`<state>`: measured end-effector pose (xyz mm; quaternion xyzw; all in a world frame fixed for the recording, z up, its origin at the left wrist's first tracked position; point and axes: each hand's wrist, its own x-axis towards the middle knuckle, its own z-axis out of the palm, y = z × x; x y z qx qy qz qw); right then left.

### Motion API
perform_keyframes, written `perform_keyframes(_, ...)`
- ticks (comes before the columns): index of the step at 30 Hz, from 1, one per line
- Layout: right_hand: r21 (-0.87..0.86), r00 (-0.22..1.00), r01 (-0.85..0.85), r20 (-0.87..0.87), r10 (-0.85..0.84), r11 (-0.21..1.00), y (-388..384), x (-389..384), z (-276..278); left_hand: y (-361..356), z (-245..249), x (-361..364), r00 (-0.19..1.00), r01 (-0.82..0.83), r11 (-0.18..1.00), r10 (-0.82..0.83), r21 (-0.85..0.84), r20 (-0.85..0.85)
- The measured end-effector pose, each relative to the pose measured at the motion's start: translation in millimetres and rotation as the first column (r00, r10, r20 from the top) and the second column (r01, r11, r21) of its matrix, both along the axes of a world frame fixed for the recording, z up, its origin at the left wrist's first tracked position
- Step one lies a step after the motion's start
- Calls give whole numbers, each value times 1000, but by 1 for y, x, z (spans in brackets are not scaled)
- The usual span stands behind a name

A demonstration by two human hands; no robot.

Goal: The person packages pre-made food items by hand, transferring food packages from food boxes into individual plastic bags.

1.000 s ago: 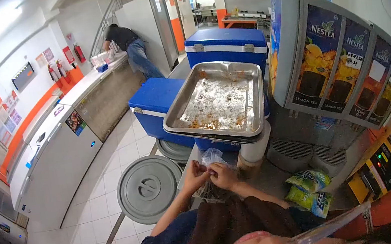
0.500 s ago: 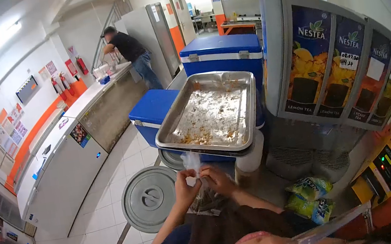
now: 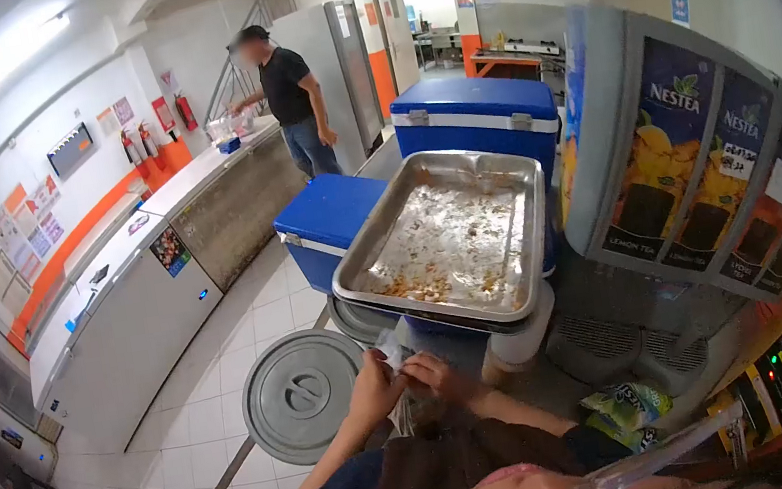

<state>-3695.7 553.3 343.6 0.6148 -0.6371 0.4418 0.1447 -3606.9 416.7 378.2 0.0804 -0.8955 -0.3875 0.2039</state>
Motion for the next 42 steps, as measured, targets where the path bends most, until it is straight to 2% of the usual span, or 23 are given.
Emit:
perform_keyframes(1, -12, 1000, 19, 3, -19, 1000, -3, -3, -1, -8, -4, -3, 1000, -3, 1000, 3, 5, -8)
perform_keyframes(3, 16, 998, 66, -11, -66, 998, -9, -5, -8, -21, -11, -7, 987, 159, 980, -162, 119, 18)
perform_keyframes(4, 39, 993, 115, -12, -115, 993, -12, -3, -14, -24, -13, -6, 987, 157, 980, -159, 125, 11)
perform_keyframes(6, 24, 990, 144, 3, -144, 989, -19, -1, -21, -23, -19, -2, 971, 153, 980, -126, 125, -202)
perform_keyframes(9, 53, 978, 186, 88, -190, 981, -26, 7, -24, -20, -42, 4, 979, 50, 980, -9, 195, -205)
perform_keyframes(11, 101, 965, 201, 151, -214, 974, -30, 11, -22, -26, -52, 3, 987, 40, 972, -2, 233, -159)
perform_keyframes(13, 164, 958, 188, 187, -218, 968, -35, 14, -23, -36, -50, 2, 994, 92, 972, -77, 218, -78)
perform_keyframes(17, 256, 965, 119, 198, -172, 959, -37, 8, -24, -52, -74, -11, 967, 249, 927, -222, 282, -123)
perform_keyframes(19, 228, 929, 60, 343, -137, 972, -36, 5, -32, -55, -79, -16, 938, 345, 851, -320, 395, -130)
perform_keyframes(20, 231, 929, 63, 343, -141, 971, -35, 1, -35, -56, -82, -18, 937, 348, 849, -323, 398, -130)
perform_keyframes(22, 182, 845, -6, 527, -93, 983, -32, -2, -35, -58, -73, -21, 886, 417, 513, -414, 751, -209)
perform_keyframes(23, 182, 842, -5, 531, -94, 983, -31, -2, -36, -61, -67, -21, 886, 414, 512, -415, 753, -204)
perform_keyframes(25, 117, 635, -127, 772, -10, 985, -29, 2, -27, -67, -49, -19, 898, 373, 633, -429, 678, -95)
perform_keyframes(26, 115, 633, -127, 774, -8, 985, -27, 6, -20, -69, -63, -24, 916, 370, 692, -384, 620, -117)
perform_keyframes(27, 160, 768, -59, 638, -57, 985, -26, 10, -6, -68, -56, -22, 915, 370, 692, -385, 619, -117)
perform_keyframes(28, 194, 872, 18, 476, -110, 981, -24, 13, 5, -64, -41, -18, 952, 275, 814, -305, 512, -26)
perform_keyframes(29, 198, 872, 22, 475, -116, 980, -24, 14, 11, -60, -30, -16, 976, 175, 906, -211, 385, 53)
perform_keyframes(30, 244, 904, 63, 396, -159, 968, -25, 17, 16, -57, -24, -16, 974, 181, 903, -219, 390, 56)
perform_keyframes(31, 286, 928, 108, 316, -200, 952, -25, 22, 16, -54, -20, -15, 983, 116, 943, -154, 313, 98)
perform_keyframes(32, 290, 924, 116, 320, -211, 950, -26, 24, 13, -52, -19, -14, 987, 54, 971, -86, 231, 133)
perform_keyframes(33, 319, 925, 155, 284, -250, 935, -28, 25, 8, -51, -21, -14, 986, 62, 970, -96, 235, 134)
perform_keyframes(35, 348, 925, 198, 243, -292, 916, -31, 23, 4, -52, -23, -16, 986, 70, 990, -87, 122, 139)
perform_keyframes(42, 268, 994, 108, -15, -108, 957, -31, 8, -1, -49, -17, -10, 970, 169, 964, -200, 207, 140)
